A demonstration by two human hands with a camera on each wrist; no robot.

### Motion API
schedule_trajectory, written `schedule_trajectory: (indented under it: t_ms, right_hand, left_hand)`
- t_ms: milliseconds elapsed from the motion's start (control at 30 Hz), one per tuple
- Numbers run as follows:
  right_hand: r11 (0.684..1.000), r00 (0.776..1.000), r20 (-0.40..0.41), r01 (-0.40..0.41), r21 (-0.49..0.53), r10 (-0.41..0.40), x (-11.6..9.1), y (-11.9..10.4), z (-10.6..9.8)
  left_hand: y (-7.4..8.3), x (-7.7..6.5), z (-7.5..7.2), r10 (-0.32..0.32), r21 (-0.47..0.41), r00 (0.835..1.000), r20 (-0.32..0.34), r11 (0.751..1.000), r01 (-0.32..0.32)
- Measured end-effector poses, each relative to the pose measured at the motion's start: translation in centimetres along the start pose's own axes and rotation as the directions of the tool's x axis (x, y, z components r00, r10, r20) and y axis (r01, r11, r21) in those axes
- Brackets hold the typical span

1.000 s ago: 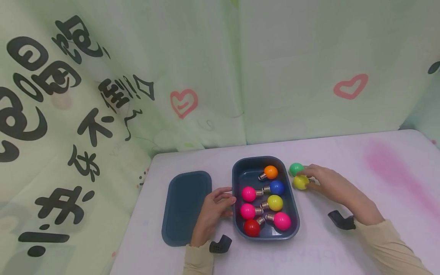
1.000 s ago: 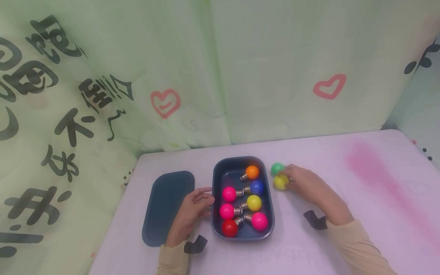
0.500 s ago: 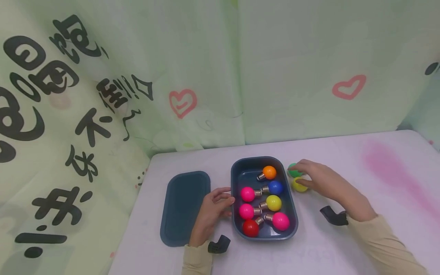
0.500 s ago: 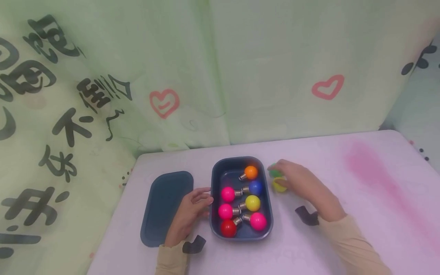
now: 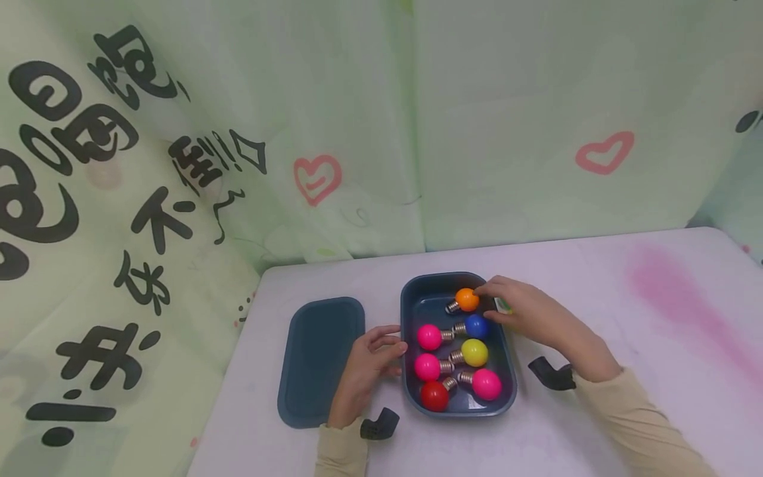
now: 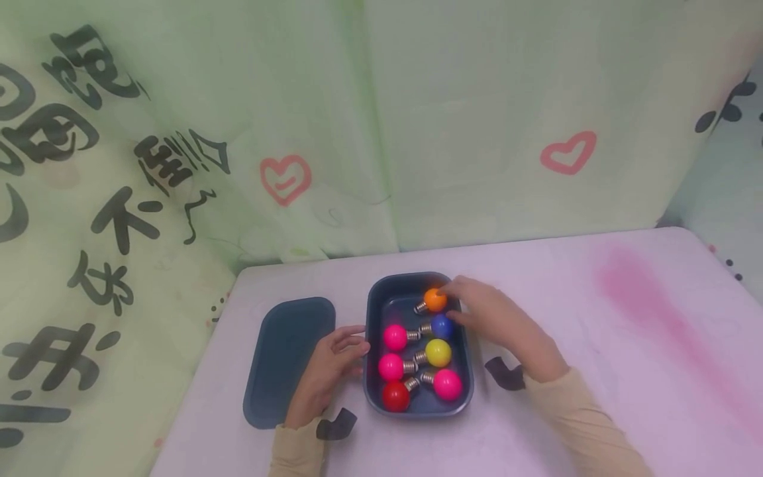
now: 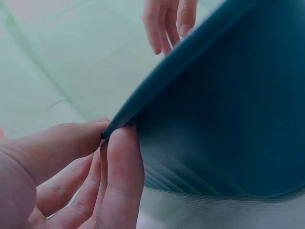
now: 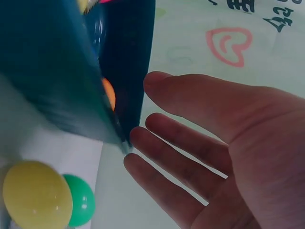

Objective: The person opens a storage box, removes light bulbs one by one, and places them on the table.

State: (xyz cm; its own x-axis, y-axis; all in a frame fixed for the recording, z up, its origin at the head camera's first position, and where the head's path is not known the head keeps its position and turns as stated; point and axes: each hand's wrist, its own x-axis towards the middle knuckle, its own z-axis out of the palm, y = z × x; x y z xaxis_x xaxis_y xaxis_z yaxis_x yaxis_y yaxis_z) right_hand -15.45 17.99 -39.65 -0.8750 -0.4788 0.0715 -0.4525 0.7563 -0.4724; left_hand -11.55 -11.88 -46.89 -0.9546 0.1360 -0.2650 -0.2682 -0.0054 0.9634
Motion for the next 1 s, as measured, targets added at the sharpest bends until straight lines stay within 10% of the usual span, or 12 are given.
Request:
schedule_trajectory:
  t_ms: [1000]
  right_hand:
    - [0.992, 0.988, 0.086, 0.125, 0.008, -0.125, 2.8, -3.3, 3.7]
  left_hand:
    - [-0.1, 0.0, 0.0, 0.002, 0.013, 1.000, 0.002, 1.000, -0.002]
